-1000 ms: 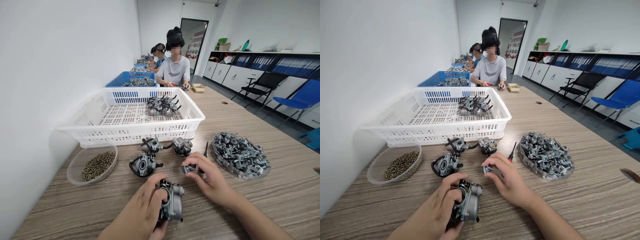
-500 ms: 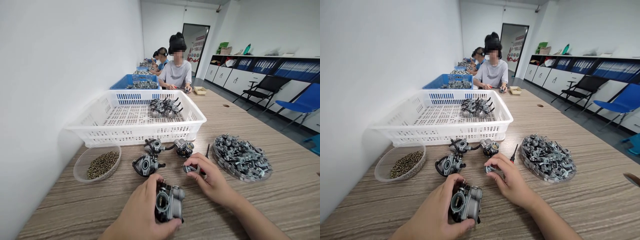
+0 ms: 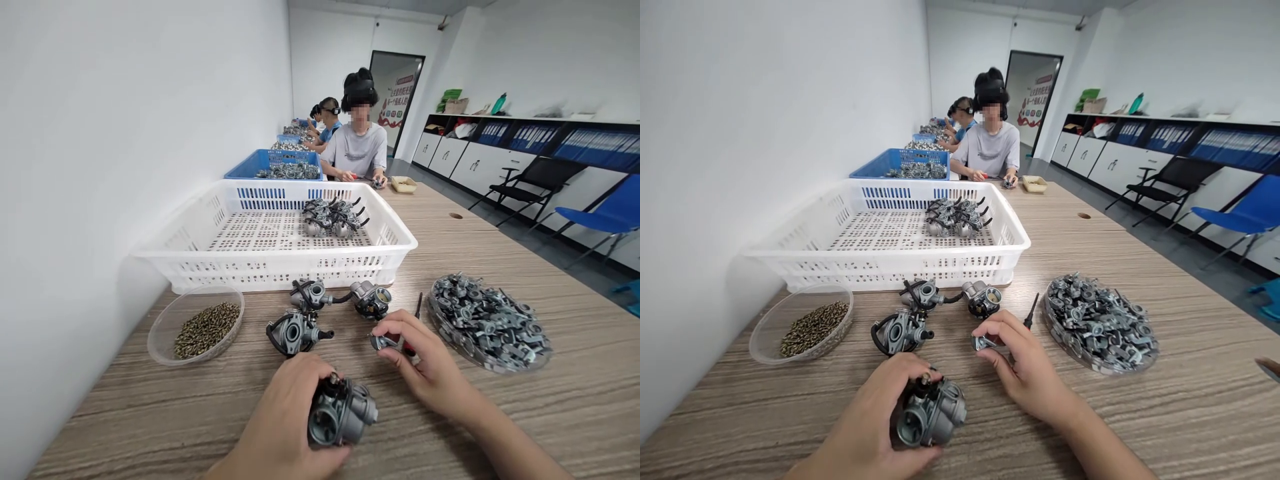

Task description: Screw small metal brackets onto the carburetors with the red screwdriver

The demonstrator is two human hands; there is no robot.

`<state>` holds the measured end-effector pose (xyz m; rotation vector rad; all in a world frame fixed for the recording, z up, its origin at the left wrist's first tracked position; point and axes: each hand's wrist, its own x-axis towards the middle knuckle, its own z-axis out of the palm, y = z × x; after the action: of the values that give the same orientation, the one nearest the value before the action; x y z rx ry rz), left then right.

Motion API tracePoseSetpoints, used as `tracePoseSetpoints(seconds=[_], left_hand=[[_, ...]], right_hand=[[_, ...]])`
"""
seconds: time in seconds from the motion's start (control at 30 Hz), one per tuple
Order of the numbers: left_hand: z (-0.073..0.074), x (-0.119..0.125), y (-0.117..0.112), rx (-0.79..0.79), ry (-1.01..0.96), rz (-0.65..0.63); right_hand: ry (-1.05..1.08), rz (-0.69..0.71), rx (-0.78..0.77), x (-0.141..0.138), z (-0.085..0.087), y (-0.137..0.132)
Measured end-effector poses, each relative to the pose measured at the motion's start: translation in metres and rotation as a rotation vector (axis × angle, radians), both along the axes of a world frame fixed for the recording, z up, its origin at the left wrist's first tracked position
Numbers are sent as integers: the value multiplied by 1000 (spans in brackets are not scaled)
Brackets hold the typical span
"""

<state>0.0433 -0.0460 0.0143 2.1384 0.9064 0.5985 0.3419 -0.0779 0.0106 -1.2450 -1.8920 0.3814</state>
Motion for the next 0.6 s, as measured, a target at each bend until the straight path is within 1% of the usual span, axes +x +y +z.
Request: tracePoseSetpoints(seconds=[0.07,0.17,0.27,0.33,0.4,0.5,0.6], left_hand=[[-9,-1,3,96,-65,2],[-25,-1,5,199,-113,2],[-36,1,6,275,-116,-57],[-36,1,7,327,-109,-131],[-32,1,9,377,-92,-208],[-23,-1,11,422,-62,-268],[-16,-4,10,413,-41,-304]], right_hand=[[3,2,0,0,1,-1],[12,13,2,-3,1,-4],[54,84,-24,-11,3,-10],[86,144,-68,-16,4,-14],[103,175,-89,-20,5,-16],[107,163,-76,-20,5,-16],[102,146,-74,-16,5,-15]])
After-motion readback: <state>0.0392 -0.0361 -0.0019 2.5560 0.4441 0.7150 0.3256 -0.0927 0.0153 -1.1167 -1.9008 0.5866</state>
